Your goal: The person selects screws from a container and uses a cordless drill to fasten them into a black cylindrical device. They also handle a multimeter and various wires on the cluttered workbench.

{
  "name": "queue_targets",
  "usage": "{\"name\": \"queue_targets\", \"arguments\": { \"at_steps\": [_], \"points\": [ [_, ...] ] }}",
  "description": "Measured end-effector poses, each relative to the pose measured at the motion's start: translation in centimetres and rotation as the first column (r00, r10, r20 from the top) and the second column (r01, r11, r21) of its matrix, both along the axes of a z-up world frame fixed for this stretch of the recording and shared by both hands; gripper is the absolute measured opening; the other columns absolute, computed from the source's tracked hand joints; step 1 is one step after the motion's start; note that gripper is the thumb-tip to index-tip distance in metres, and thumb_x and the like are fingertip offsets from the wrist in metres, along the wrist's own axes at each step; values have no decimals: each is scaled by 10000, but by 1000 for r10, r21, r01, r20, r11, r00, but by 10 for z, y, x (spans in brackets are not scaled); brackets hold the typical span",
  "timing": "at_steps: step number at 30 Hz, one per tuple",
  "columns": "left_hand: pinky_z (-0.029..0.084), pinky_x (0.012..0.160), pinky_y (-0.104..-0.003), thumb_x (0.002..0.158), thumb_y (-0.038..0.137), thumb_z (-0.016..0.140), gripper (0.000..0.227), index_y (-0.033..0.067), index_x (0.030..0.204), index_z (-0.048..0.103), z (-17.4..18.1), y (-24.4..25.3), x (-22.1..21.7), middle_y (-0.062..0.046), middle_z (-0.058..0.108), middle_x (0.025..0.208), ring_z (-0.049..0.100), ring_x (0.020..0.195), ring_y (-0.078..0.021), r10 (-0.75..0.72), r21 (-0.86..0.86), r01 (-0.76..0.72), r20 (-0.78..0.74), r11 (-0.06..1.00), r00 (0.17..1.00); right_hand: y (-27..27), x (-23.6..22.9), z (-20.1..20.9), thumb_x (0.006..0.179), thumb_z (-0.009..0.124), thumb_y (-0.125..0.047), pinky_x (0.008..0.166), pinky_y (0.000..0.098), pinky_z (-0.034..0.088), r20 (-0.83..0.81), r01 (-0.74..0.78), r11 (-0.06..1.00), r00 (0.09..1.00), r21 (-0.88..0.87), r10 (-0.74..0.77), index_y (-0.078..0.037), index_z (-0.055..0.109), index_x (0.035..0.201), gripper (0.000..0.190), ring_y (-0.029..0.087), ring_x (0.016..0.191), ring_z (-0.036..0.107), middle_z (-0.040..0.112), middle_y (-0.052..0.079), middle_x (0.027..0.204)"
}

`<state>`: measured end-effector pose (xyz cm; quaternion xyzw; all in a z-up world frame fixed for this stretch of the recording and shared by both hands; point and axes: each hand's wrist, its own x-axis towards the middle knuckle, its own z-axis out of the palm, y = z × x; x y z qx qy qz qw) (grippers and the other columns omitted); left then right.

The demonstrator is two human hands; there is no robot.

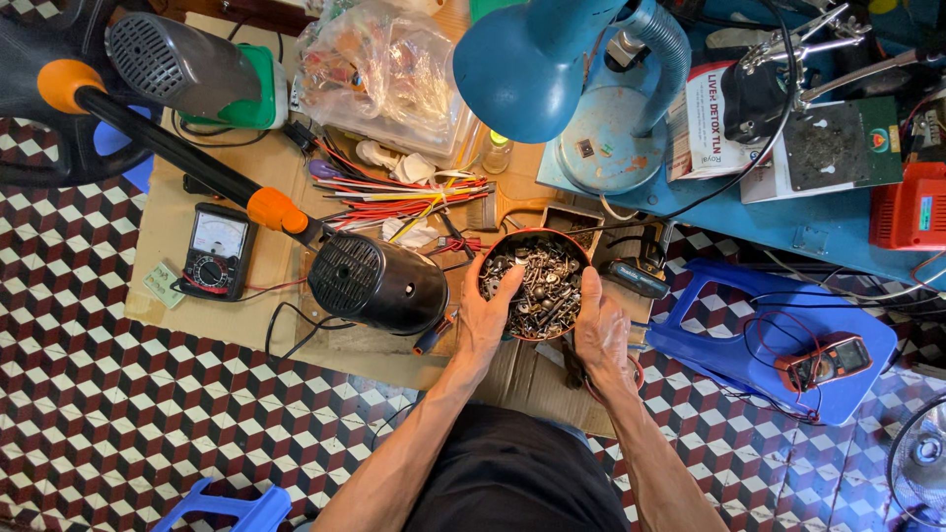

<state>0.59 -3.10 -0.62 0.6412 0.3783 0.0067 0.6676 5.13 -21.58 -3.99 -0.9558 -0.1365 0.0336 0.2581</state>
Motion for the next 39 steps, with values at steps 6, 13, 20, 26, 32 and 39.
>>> {"name": "queue_targets", "arguments": {
  "at_steps": [6, 13, 20, 26, 32, 39],
  "points": [
    [568, 952, -324, 732, 279, 895, 955, 24, 1486, 366, 15, 2, 7, -176, 614, 1313, 653, 1162, -241, 18, 18, -20, 89, 1000, 996, 20, -2, 21, 1032, 282, -623, 797, 532, 509, -522, 445, 882, 795, 154, -310, 74, 729, 967, 830, 463, 831, 702, 714, 301, 831],
    [557, 991, -346, 727, 164, 830, 973, 52, 1544, 314, -1, 15, -2, -170, 556, 1375, 605, 1216, -240, -83, -129, 98, 117, 987, 990, 28, 8, 39, 1061, 288, -597, 769, 569, 472, -422, 327, 942, 867, 79, -265, 30, 720, 942, 771, 519, 840, 641, 672, 342, 869],
    [562, 984, -329, 694, 242, 848, 1028, 58, 1531, 280, -3, 18, 0, -175, 551, 1358, 608, 1207, -225, -38, -326, 82, 140, 942, 989, 23, 11, 44, 1058, 319, -559, 730, 578, 480, -356, 242, 970, 907, 2, -226, -14, 688, 911, 674, 506, 785, 652, 684, 299, 806],
    [579, 940, -345, 646, 376, 909, 1039, 19, 1463, 374, 15, -3, 22, -195, 605, 1324, 652, 1164, -262, 105, -135, -105, -10, 985, 994, 25, 8, 33, 1074, 296, -533, 710, 567, 496, -350, 265, 962, 909, 69, -225, -13, 708, 939, 677, 499, 768, 658, 684, 296, 799],
    [444, 1067, -460, 632, 310, 960, 1131, 36, 1494, 282, 20, -15, 29, -242, 416, 1377, 478, 1268, -370, 64, 353, -54, -17, 934, 998, 27, 6, 23, 1064, 286, -549, 709, 555, 499, -419, 302, 951, 873, 62, -250, 22, 720, 946, 727, 487, 758, 670, 683, 305, 801],
    [438, 1072, -475, 698, 188, 838, 1028, 39, 1516, 234, 12, -13, 25, -243, 363, 1359, 470, 1239, -391, -48, 314, 49, -10, 948, 999, 21, 18, 14, 1024, 332, -614, 726, 542, 498, -588, 410, 908, 757, 87, -286, 80, 710, 913, 799, 453, 754, 687, 682, 336, 787]
  ]
}}
